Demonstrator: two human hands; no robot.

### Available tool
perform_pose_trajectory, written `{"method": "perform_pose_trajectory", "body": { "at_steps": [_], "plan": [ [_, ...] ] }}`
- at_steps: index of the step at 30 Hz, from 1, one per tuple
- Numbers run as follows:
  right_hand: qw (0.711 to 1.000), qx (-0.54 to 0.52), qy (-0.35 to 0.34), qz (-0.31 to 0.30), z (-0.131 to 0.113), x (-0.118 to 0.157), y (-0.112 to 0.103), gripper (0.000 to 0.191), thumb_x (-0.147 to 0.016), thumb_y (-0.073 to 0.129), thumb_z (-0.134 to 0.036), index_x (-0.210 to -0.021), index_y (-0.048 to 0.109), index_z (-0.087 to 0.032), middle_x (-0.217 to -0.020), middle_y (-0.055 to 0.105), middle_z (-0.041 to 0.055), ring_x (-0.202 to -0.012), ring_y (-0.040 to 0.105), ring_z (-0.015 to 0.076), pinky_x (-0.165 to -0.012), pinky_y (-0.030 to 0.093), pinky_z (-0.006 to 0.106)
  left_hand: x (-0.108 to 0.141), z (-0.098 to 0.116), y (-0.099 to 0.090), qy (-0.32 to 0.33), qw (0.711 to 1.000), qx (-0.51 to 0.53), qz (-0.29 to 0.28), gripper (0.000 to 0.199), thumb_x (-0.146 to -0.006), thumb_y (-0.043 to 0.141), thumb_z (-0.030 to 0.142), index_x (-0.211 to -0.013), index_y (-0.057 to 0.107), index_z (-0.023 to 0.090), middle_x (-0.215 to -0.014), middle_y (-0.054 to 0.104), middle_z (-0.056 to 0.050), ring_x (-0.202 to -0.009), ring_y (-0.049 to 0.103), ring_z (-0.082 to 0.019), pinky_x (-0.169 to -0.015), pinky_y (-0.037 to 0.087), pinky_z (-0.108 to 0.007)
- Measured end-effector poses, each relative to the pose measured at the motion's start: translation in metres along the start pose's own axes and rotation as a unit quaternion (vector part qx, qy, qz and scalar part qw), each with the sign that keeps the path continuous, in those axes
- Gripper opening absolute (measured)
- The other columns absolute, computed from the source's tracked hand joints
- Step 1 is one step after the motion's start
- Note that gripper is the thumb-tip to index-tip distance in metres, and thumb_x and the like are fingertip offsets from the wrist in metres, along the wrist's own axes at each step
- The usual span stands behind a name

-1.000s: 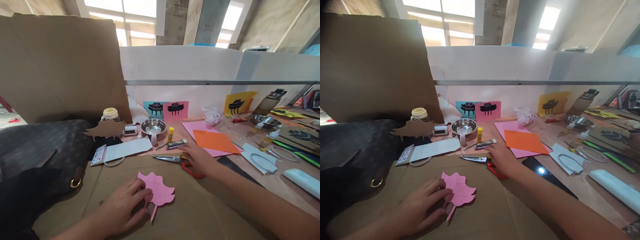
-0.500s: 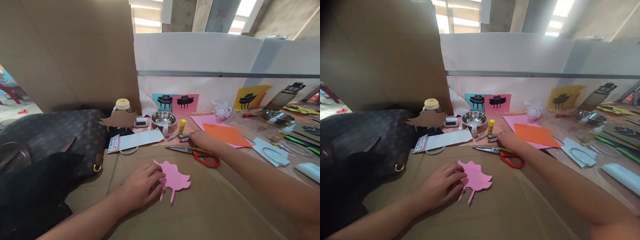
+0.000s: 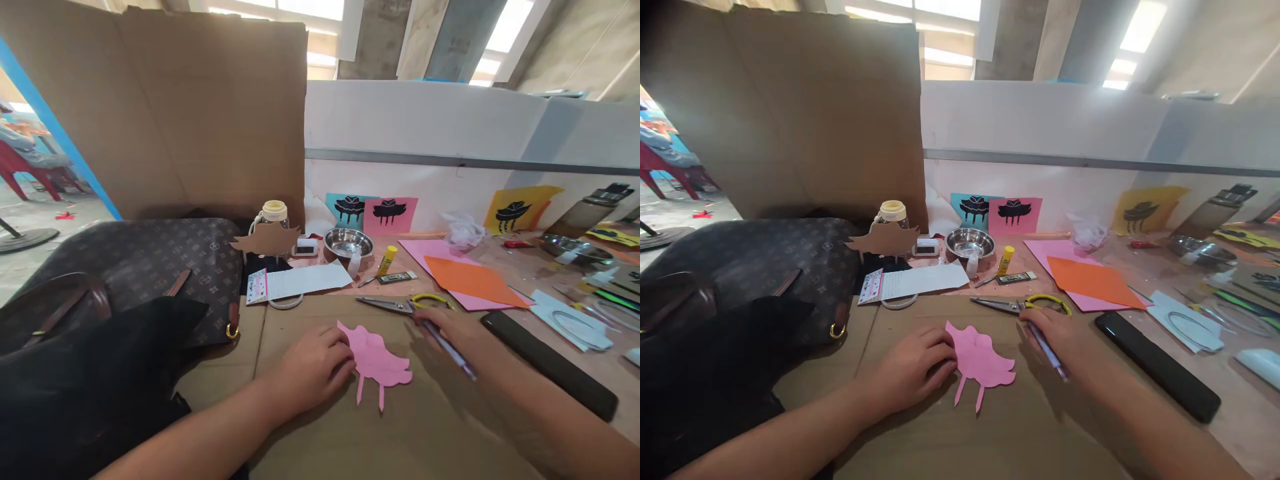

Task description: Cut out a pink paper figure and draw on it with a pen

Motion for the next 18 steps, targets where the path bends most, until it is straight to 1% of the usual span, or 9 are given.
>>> {"method": "perform_pose_trajectory", "body": {
  "at_steps": [2, 3, 4, 5, 6, 8, 12, 15, 18],
  "plan": [
    [0.998, -0.040, 0.032, -0.025, -0.007, 0.014, 0.005, 0.018, -0.087, 0.053, -0.025, -0.100, 0.065, -0.027, -0.101, 0.074, 0.0106, -0.089, 0.070, 0.0311, -0.075, 0.056, 0.042, 0.000, -0.001, 0.000, -0.002, 1.000, -0.002, 0.004, 0.019, -0.098, 0.055, 0.024, -0.106, 0.072, 0.020, -0.108, 0.072, -0.006, -0.103, 0.064, -0.021, -0.093, 0.053, -0.035],
    [0.995, -0.062, 0.065, -0.039, -0.007, 0.019, 0.009, 0.013, -0.089, 0.052, -0.030, -0.096, 0.063, -0.027, -0.096, 0.074, 0.0087, -0.084, 0.069, 0.0304, -0.072, 0.056, 0.043, 0.000, -0.002, 0.000, -0.004, 1.000, -0.004, 0.006, 0.019, -0.098, 0.055, 0.024, -0.105, 0.072, 0.020, -0.108, 0.071, -0.007, -0.103, 0.064, -0.022, -0.093, 0.052, -0.036],
    [0.991, -0.076, 0.108, -0.027, -0.004, 0.024, 0.010, 0.015, -0.093, 0.050, -0.036, -0.092, 0.062, -0.027, -0.089, 0.073, 0.0073, -0.079, 0.069, 0.0295, -0.067, 0.056, 0.042, 0.001, -0.003, 0.000, -0.006, 1.000, -0.006, 0.008, 0.018, -0.098, 0.055, 0.023, -0.105, 0.072, 0.020, -0.108, 0.071, -0.007, -0.104, 0.063, -0.022, -0.094, 0.052, -0.037],
    [0.986, -0.091, 0.139, -0.011, -0.002, 0.028, 0.012, 0.020, -0.095, 0.047, -0.040, -0.092, 0.061, -0.027, -0.086, 0.072, 0.0067, -0.077, 0.068, 0.0289, -0.065, 0.056, 0.041, 0.001, -0.003, 0.001, -0.009, 1.000, -0.008, 0.010, 0.018, -0.098, 0.055, 0.023, -0.104, 0.071, 0.019, -0.108, 0.071, -0.008, -0.104, 0.063, -0.023, -0.094, 0.052, -0.038],
    [0.982, -0.109, 0.152, -0.014, -0.002, 0.030, 0.016, 0.022, -0.097, 0.045, -0.042, -0.100, 0.062, -0.027, -0.091, 0.073, 0.0069, -0.080, 0.069, 0.0285, -0.067, 0.056, 0.040, 0.002, -0.004, 0.002, -0.011, 1.000, -0.010, 0.011, 0.019, -0.099, 0.054, 0.024, -0.105, 0.071, 0.019, -0.109, 0.070, -0.009, -0.104, 0.063, -0.024, -0.094, 0.052, -0.039],
    [0.979, -0.131, 0.154, -0.032, -0.005, 0.033, 0.026, 0.025, -0.100, 0.043, -0.043, -0.104, 0.062, -0.026, -0.095, 0.073, 0.0069, -0.083, 0.069, 0.0271, -0.070, 0.055, 0.039, 0.003, -0.004, 0.005, -0.010, 1.000, -0.015, 0.008, 0.022, -0.101, 0.051, 0.025, -0.108, 0.070, 0.019, -0.112, 0.070, -0.011, -0.106, 0.063, -0.025, -0.094, 0.052, -0.041],
    [0.971, -0.159, 0.144, -0.110, -0.019, 0.035, 0.044, 0.022, -0.098, 0.050, -0.045, -0.092, 0.056, -0.024, -0.092, 0.068, 0.0058, -0.079, 0.064, 0.0236, -0.068, 0.053, 0.036, 0.004, -0.001, 0.013, 0.001, 1.000, -0.022, -0.019, 0.024, -0.101, 0.051, 0.027, -0.116, 0.067, 0.019, -0.120, 0.069, -0.010, -0.112, 0.063, -0.026, -0.097, 0.052, -0.043],
    [0.971, -0.163, 0.140, -0.107, -0.027, 0.034, 0.049, 0.022, -0.091, 0.060, -0.044, -0.093, 0.052, -0.023, -0.090, 0.064, 0.0062, -0.079, 0.061, 0.0234, -0.069, 0.051, 0.037, 0.004, -0.002, 0.017, 0.004, 0.999, -0.025, -0.040, 0.024, -0.100, 0.053, 0.029, -0.117, 0.067, 0.019, -0.121, 0.070, -0.009, -0.113, 0.063, -0.026, -0.098, 0.052, -0.042],
    [0.964, -0.185, 0.146, -0.120, -0.030, 0.033, 0.056, 0.021, -0.090, 0.061, -0.042, -0.092, 0.051, -0.024, -0.087, 0.064, 0.0046, -0.076, 0.060, 0.0222, -0.068, 0.049, 0.036, 0.002, -0.002, 0.018, 0.004, 0.998, -0.029, -0.051, 0.025, -0.100, 0.054, 0.030, -0.117, 0.067, 0.018, -0.120, 0.070, -0.010, -0.113, 0.063, -0.027, -0.099, 0.052, -0.043]
  ]
}}
Point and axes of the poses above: each hand's wrist, its own x-axis away from the middle knuckle, its own y-axis out of the palm, z = x × y, the point moved 7 cm from there along -x, towards the middle knuckle
